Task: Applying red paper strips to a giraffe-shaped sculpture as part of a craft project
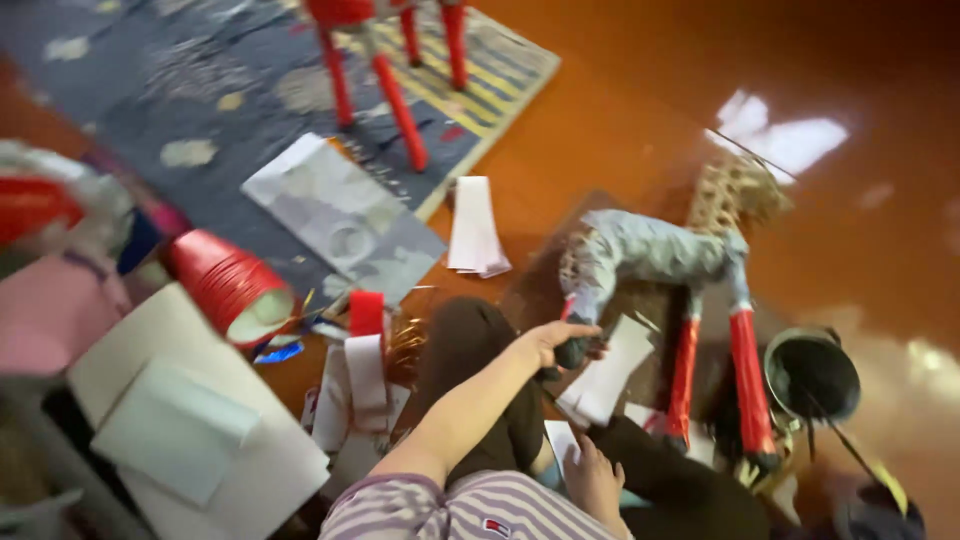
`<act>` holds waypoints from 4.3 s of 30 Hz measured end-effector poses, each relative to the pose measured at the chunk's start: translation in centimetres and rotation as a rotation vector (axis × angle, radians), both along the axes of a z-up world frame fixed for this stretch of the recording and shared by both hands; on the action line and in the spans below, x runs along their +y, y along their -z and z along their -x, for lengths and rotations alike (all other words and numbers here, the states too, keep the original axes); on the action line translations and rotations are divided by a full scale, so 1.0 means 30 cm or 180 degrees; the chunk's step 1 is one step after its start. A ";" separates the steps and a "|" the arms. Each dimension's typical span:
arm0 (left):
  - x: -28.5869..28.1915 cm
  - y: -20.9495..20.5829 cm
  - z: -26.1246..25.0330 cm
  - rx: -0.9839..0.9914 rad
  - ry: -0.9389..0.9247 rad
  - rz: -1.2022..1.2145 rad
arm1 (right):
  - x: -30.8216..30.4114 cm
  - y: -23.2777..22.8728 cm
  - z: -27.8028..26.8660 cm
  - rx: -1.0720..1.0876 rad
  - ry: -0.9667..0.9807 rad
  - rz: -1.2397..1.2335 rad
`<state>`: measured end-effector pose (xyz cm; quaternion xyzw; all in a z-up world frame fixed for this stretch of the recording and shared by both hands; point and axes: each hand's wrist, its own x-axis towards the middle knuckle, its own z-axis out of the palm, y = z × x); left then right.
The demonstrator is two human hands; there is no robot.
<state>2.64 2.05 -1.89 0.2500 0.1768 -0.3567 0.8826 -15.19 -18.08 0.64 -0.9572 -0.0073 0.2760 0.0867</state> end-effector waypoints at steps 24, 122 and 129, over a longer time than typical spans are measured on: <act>0.019 -0.068 0.002 0.0584 -0.0212 -0.0466 | -0.345 -0.177 -0.231 -0.2001 0.1024 -0.1161; 0.119 -0.008 0.213 0.0622 -0.1798 -0.2337 | 0.235 -0.237 -0.404 -0.0080 0.3975 -0.5374; 0.060 0.103 0.157 0.0336 -0.1419 -0.3189 | 0.245 -0.276 -0.411 -0.0489 0.3688 -0.4906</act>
